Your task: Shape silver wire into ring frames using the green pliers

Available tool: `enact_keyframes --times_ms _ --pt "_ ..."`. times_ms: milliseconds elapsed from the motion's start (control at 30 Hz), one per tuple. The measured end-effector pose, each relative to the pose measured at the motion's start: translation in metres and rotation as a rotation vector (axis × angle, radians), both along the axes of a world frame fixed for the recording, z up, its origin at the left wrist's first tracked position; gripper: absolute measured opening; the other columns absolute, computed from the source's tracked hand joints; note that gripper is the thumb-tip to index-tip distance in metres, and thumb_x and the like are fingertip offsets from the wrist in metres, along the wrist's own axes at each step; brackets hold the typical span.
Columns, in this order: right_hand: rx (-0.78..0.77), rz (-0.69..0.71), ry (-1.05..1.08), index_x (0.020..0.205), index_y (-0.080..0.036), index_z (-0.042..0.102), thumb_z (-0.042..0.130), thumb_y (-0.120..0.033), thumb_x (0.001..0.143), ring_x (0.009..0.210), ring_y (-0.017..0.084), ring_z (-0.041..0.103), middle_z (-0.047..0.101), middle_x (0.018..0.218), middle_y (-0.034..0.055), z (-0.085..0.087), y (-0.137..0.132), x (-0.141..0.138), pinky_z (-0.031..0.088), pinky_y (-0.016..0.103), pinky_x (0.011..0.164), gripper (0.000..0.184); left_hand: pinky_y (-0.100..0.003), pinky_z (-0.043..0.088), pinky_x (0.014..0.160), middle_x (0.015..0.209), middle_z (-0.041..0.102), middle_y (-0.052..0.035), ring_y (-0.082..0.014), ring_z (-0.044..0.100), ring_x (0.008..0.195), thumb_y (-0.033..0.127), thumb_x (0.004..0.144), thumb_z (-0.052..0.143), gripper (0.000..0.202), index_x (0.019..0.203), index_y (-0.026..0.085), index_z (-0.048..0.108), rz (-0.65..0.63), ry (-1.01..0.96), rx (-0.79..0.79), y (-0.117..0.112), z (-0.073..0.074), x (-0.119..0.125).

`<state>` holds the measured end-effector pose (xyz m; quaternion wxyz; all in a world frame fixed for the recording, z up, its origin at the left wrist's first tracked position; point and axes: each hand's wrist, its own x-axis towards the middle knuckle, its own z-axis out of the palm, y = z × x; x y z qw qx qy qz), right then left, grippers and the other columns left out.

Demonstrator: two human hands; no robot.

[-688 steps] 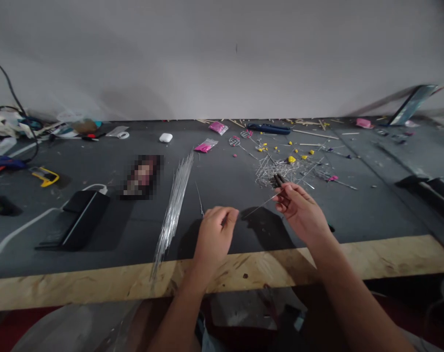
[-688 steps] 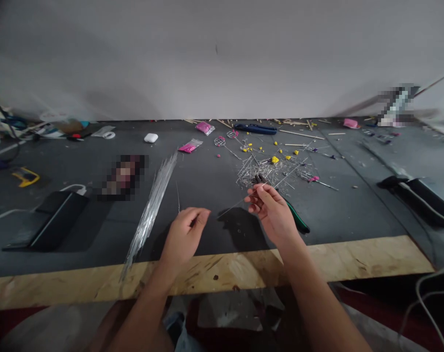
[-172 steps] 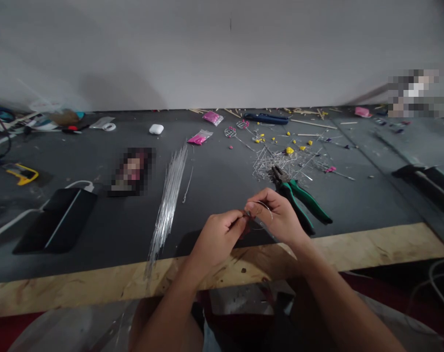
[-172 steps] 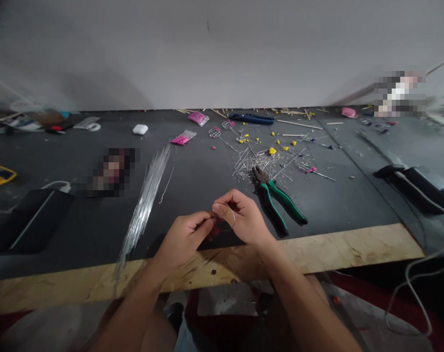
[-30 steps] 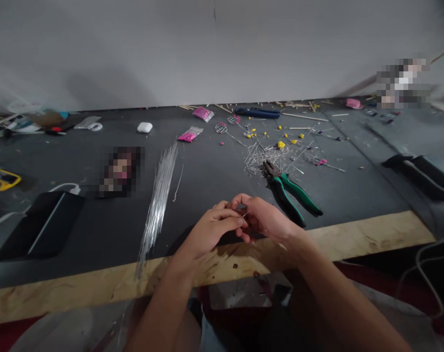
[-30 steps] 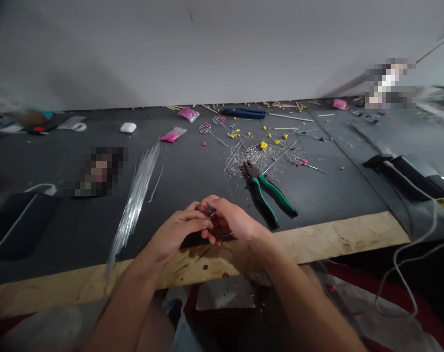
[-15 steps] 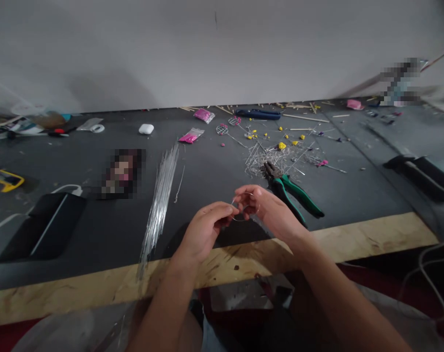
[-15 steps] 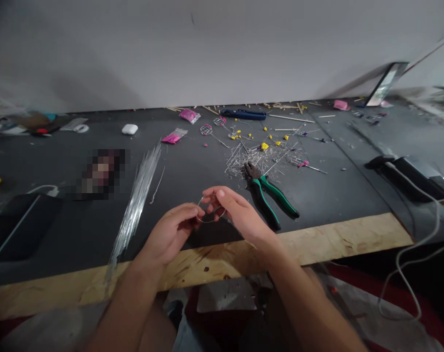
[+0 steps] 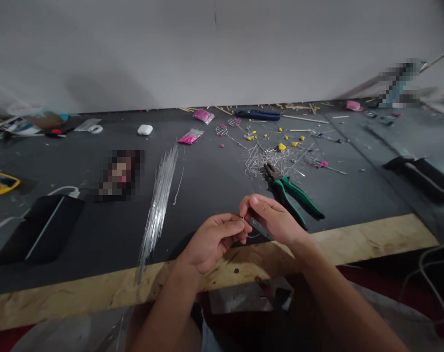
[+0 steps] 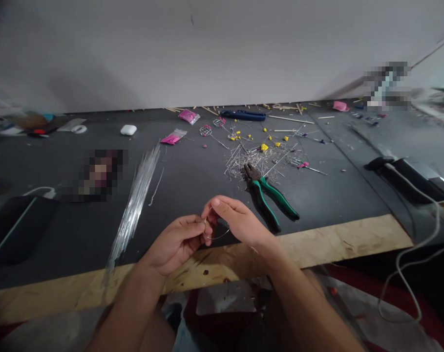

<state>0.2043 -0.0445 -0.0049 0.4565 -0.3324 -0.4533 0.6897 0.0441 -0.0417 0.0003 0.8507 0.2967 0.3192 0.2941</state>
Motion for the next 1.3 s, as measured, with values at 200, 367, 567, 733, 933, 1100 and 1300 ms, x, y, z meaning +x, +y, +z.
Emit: enact_keyframes --times_ms 200,367,567,733,933,1100,1300 --pt "0.012 0.044 0.015 0.079 -0.016 0.06 0.043 -0.04 0.092 0.054 0.011 0.055 0.056 0.059 -0.0022 0.002 -0.001 -0.002 0.043 0.025 0.058 0.032 -0.022 0.037 0.062 0.068 0.062 -0.0013 -0.0081 0.052 0.06 0.02 0.07 0.068 0.008 0.067 0.013 0.071 -0.015 0.019 -0.026 -0.001 0.002 -0.001" --pt "-0.011 -0.016 -0.084 0.077 -0.017 0.06 0.044 -0.041 0.091 0.057 0.011 0.054 0.055 0.058 -0.0025 0.003 -0.001 -0.002 0.044 0.025 0.059 0.032 -0.025 0.036 0.066 0.07 0.063 -0.0021 -0.0103 0.051 0.064 0.021 0.071 0.066 0.009 0.067 0.015 0.071 0.017 0.174 0.102 0.0 0.002 0.0" --pt "-0.11 -0.099 -0.044 0.076 -0.017 0.063 0.044 -0.043 0.089 0.058 0.011 0.053 0.055 0.06 -0.0015 -0.001 -0.001 -0.004 0.042 0.025 0.061 0.035 -0.025 0.036 0.067 0.072 0.064 -0.0018 -0.0104 0.05 0.066 0.019 0.074 0.062 0.011 0.068 0.017 0.071 0.041 0.201 0.138 0.001 0.001 0.001" --pt "-0.209 -0.053 0.112 0.079 -0.016 0.065 0.031 -0.048 0.091 0.059 0.012 0.052 0.055 0.063 0.001 0.003 0.003 -0.005 0.041 0.026 0.06 0.048 -0.023 0.036 0.064 0.072 0.062 -0.0016 -0.0089 0.048 0.063 0.018 0.075 0.06 0.012 0.07 0.015 0.071 0.1 0.162 0.095 0.0 -0.001 0.001" --pt "-0.165 -0.11 0.183 0.099 -0.022 0.06 0.041 -0.034 0.088 0.067 0.013 0.054 0.059 0.08 0.0014 0.001 0.005 -0.004 0.042 0.027 0.06 0.025 -0.021 0.039 0.065 0.069 0.061 -0.0013 -0.0092 0.05 0.064 0.018 0.075 0.061 0.012 0.07 0.014 0.07 0.237 0.067 0.079 0.004 -0.003 0.001" --pt "0.058 -0.148 0.007 0.118 -0.032 0.051 0.066 -0.017 0.074 0.09 0.013 0.054 0.057 0.108 0.0006 0.001 0.001 -0.002 0.043 0.029 0.081 0.05 -0.021 0.04 0.063 0.064 0.059 -0.0005 -0.0093 0.051 0.063 0.021 0.074 0.063 0.011 0.069 0.014 0.069 0.34 0.044 0.034 0.006 0.0 0.0" --pt "0.068 -0.06 0.056 0.117 -0.031 0.057 0.057 -0.029 0.085 0.092 0.014 0.056 0.06 0.111 0.0033 0.002 0.0 0.007 0.045 0.028 0.075 0.032 -0.022 0.04 0.062 0.065 0.059 -0.0006 -0.009 0.051 0.062 0.02 0.074 0.063 0.012 0.067 0.013 0.069 0.29 0.011 0.023 0.003 0.003 -0.001"
